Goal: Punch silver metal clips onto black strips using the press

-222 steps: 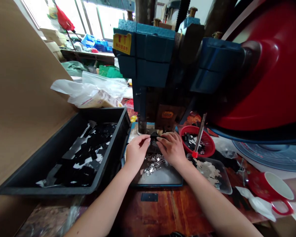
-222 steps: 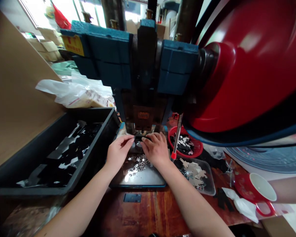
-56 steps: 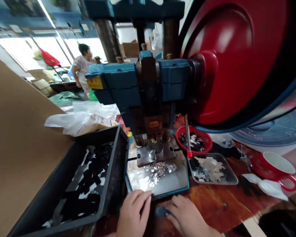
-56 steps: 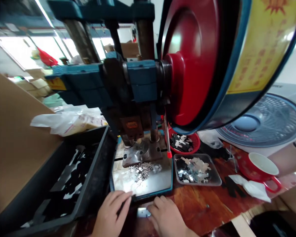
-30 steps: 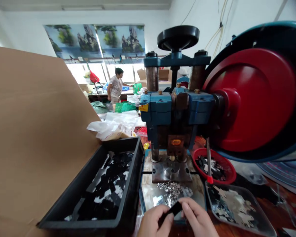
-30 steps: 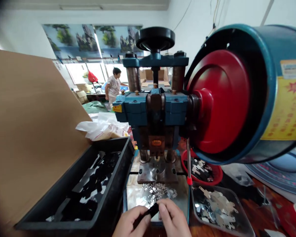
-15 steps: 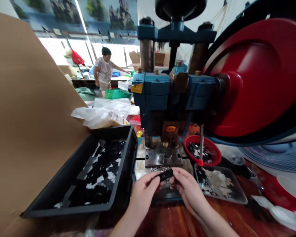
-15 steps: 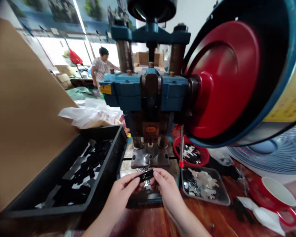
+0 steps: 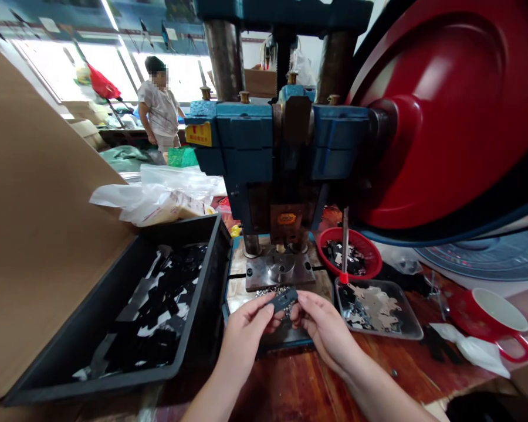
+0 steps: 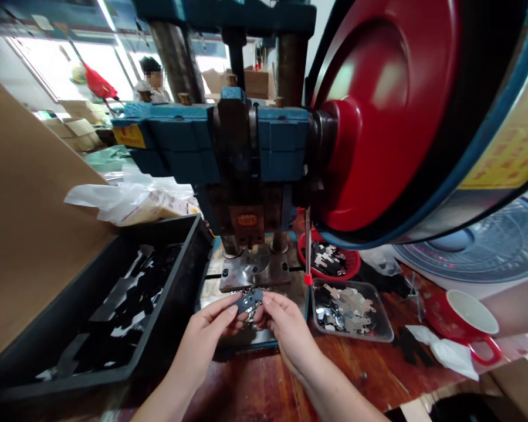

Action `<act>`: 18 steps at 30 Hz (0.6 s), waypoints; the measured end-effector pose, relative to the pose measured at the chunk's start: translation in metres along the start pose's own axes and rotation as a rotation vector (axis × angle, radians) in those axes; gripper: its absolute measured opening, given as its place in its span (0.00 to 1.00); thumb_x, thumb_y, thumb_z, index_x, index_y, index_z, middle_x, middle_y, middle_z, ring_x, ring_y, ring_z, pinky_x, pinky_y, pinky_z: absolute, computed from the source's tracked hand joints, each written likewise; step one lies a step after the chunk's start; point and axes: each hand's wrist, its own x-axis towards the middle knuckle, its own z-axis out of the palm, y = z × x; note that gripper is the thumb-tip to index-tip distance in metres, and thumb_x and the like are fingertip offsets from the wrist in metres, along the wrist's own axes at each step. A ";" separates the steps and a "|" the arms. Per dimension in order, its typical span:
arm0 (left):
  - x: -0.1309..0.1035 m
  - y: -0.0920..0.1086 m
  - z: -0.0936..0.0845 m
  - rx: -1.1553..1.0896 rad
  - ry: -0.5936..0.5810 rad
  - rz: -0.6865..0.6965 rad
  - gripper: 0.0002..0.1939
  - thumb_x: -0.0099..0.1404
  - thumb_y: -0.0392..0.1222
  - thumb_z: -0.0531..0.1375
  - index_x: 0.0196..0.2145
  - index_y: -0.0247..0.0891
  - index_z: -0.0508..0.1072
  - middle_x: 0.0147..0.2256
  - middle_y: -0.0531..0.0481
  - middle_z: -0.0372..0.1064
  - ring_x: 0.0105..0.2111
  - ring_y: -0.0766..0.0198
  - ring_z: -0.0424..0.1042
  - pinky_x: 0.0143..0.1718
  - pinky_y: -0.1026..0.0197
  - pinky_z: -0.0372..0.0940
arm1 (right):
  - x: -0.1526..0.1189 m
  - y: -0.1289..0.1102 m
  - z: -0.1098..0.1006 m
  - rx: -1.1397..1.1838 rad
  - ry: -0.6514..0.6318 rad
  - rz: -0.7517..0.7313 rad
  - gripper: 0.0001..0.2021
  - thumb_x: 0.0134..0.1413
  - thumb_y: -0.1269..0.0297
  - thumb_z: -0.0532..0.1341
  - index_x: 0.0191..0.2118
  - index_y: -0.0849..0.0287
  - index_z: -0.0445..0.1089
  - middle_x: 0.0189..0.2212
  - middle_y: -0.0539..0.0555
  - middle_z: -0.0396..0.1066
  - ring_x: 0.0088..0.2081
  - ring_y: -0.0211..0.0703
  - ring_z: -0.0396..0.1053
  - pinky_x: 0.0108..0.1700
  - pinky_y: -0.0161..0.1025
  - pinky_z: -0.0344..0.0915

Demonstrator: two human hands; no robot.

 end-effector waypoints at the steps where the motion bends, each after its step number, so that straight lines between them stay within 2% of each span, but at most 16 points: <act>1: 0.000 0.000 0.000 -0.017 -0.005 -0.004 0.22 0.53 0.45 0.64 0.45 0.33 0.75 0.29 0.46 0.77 0.27 0.65 0.71 0.31 0.64 0.66 | 0.001 0.001 0.000 -0.007 -0.011 -0.003 0.17 0.48 0.51 0.65 0.34 0.62 0.74 0.22 0.49 0.66 0.25 0.33 0.59 0.30 0.32 0.57; 7: -0.003 0.000 0.005 -0.201 -0.099 -0.112 0.22 0.54 0.43 0.64 0.47 0.35 0.73 0.27 0.49 0.74 0.24 0.71 0.68 0.26 0.70 0.60 | 0.005 0.009 0.000 -0.029 -0.071 -0.035 0.20 0.48 0.52 0.65 0.45 0.58 0.71 0.25 0.48 0.65 0.28 0.33 0.58 0.32 0.32 0.56; 9: -0.004 -0.006 0.006 -0.215 -0.152 -0.146 0.24 0.56 0.45 0.64 0.50 0.36 0.70 0.25 0.50 0.73 0.21 0.72 0.66 0.24 0.71 0.58 | 0.005 0.011 -0.001 -0.077 -0.087 -0.065 0.19 0.48 0.52 0.65 0.43 0.58 0.71 0.27 0.48 0.65 0.28 0.34 0.58 0.33 0.32 0.57; 11: -0.003 -0.016 0.005 -0.139 -0.202 -0.128 0.27 0.58 0.50 0.61 0.53 0.36 0.67 0.22 0.51 0.71 0.20 0.70 0.65 0.23 0.69 0.58 | 0.007 0.013 -0.002 -0.155 -0.073 -0.108 0.17 0.47 0.51 0.66 0.37 0.59 0.71 0.28 0.49 0.65 0.30 0.35 0.59 0.35 0.33 0.58; 13: 0.000 -0.024 0.001 0.066 -0.186 -0.030 0.28 0.59 0.55 0.58 0.52 0.33 0.68 0.17 0.53 0.66 0.17 0.67 0.63 0.21 0.66 0.58 | 0.009 0.015 -0.004 -0.249 -0.045 -0.110 0.18 0.45 0.48 0.66 0.31 0.59 0.69 0.27 0.49 0.64 0.30 0.36 0.60 0.34 0.33 0.59; 14: 0.002 -0.026 -0.002 0.163 -0.140 0.054 0.28 0.59 0.57 0.57 0.49 0.33 0.70 0.19 0.51 0.67 0.19 0.66 0.65 0.22 0.65 0.59 | 0.011 0.017 -0.005 -0.296 -0.043 -0.088 0.20 0.43 0.46 0.65 0.29 0.59 0.67 0.25 0.48 0.64 0.28 0.36 0.60 0.32 0.33 0.60; 16: 0.006 -0.026 -0.007 0.302 -0.088 0.249 0.26 0.60 0.57 0.56 0.48 0.35 0.71 0.28 0.46 0.71 0.27 0.62 0.69 0.29 0.63 0.65 | 0.016 0.020 -0.007 -0.371 -0.065 -0.038 0.22 0.43 0.42 0.63 0.28 0.59 0.66 0.23 0.48 0.63 0.26 0.37 0.60 0.27 0.33 0.59; 18: 0.008 -0.021 -0.011 0.422 -0.096 0.427 0.25 0.59 0.54 0.58 0.50 0.39 0.70 0.38 0.43 0.72 0.36 0.58 0.71 0.38 0.59 0.66 | 0.020 0.023 -0.008 -0.421 -0.100 -0.032 0.23 0.42 0.40 0.63 0.28 0.58 0.66 0.21 0.48 0.62 0.24 0.36 0.59 0.26 0.32 0.58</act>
